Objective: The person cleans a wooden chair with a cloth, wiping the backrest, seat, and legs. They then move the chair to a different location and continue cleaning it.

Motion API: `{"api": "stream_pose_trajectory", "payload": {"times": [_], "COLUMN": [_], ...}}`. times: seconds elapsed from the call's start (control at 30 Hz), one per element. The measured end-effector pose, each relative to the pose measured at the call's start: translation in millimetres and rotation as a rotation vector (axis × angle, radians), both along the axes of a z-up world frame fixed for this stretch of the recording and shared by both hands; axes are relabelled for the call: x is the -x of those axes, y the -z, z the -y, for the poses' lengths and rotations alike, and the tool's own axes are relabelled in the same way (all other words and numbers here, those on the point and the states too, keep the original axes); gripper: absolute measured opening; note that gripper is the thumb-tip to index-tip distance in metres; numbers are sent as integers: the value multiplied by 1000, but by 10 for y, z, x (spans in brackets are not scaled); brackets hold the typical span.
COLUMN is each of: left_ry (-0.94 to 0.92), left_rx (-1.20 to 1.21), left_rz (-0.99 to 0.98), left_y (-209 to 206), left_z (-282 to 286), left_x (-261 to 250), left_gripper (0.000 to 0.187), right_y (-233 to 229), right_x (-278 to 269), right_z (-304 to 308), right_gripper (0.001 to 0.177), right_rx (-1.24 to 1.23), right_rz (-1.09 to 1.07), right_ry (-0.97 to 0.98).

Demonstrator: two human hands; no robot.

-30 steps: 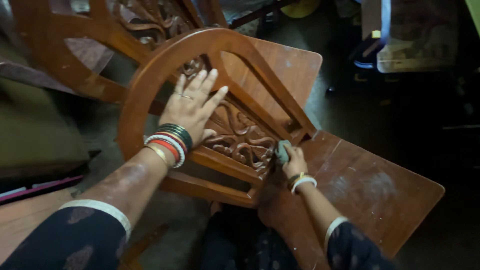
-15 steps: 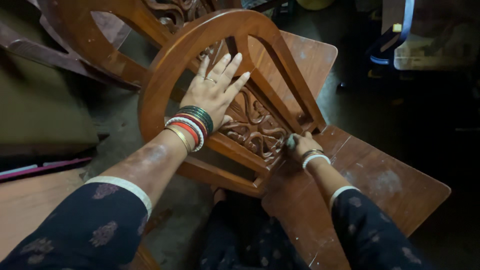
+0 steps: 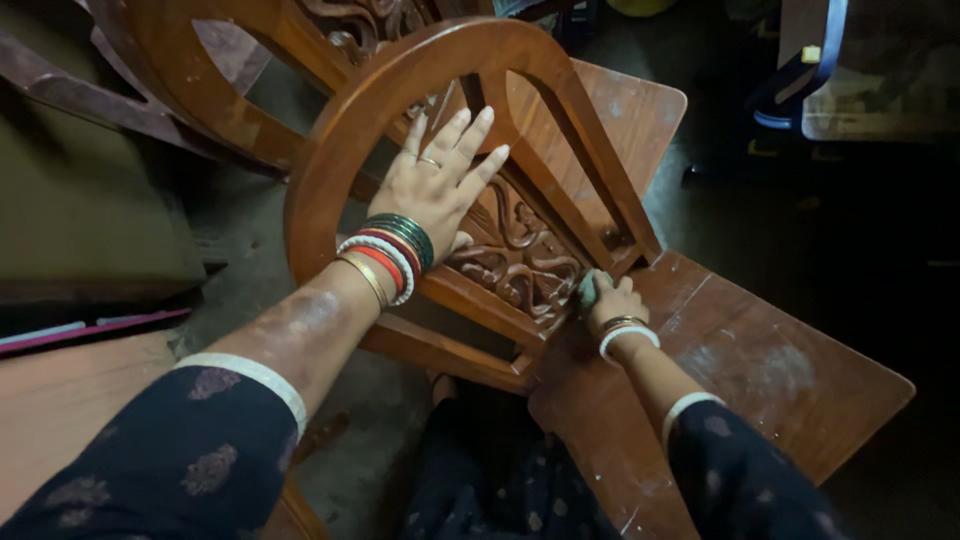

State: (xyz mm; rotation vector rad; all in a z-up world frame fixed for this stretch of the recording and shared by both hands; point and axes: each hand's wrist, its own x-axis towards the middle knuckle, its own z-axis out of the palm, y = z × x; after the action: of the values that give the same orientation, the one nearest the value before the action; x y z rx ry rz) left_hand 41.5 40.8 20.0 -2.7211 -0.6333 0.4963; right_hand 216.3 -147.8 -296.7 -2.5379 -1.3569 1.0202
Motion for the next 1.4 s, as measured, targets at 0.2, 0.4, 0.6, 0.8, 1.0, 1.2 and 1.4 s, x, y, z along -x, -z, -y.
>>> {"api": "stream_pose_trajectory", "payload": {"times": [0.2, 0.4, 0.6, 0.8, 1.0, 1.2, 1.4], "left_ry": [-2, 19, -9, 5, -9, -18, -4], "left_rx": [2, -18, 8, -4, -28, 14, -4], "left_rz": [-21, -16, -32, 26, -69, -21, 18], "left_y": [17, 7, -24, 38, 13, 0, 10], "left_z": [4, 11, 34, 27, 26, 33, 23], "left_x": [17, 10, 4, 23, 3, 24, 19], "left_gripper": [109, 109, 111, 111, 113, 111, 110], "right_y": [-398, -451, -214, 38, 23, 159, 189], "right_x": [-69, -121, -3, -142, -26, 319, 231], "right_z": [-27, -173, 272, 699, 284, 281, 353], "right_gripper": [62, 32, 37, 71, 80, 81, 73], "right_rx": [96, 65, 111, -235, -309, -84, -218], "right_rz": [64, -30, -110, -279, -355, -116, -241], "right_ry": [-153, -62, 16, 120, 173, 38, 33]}}
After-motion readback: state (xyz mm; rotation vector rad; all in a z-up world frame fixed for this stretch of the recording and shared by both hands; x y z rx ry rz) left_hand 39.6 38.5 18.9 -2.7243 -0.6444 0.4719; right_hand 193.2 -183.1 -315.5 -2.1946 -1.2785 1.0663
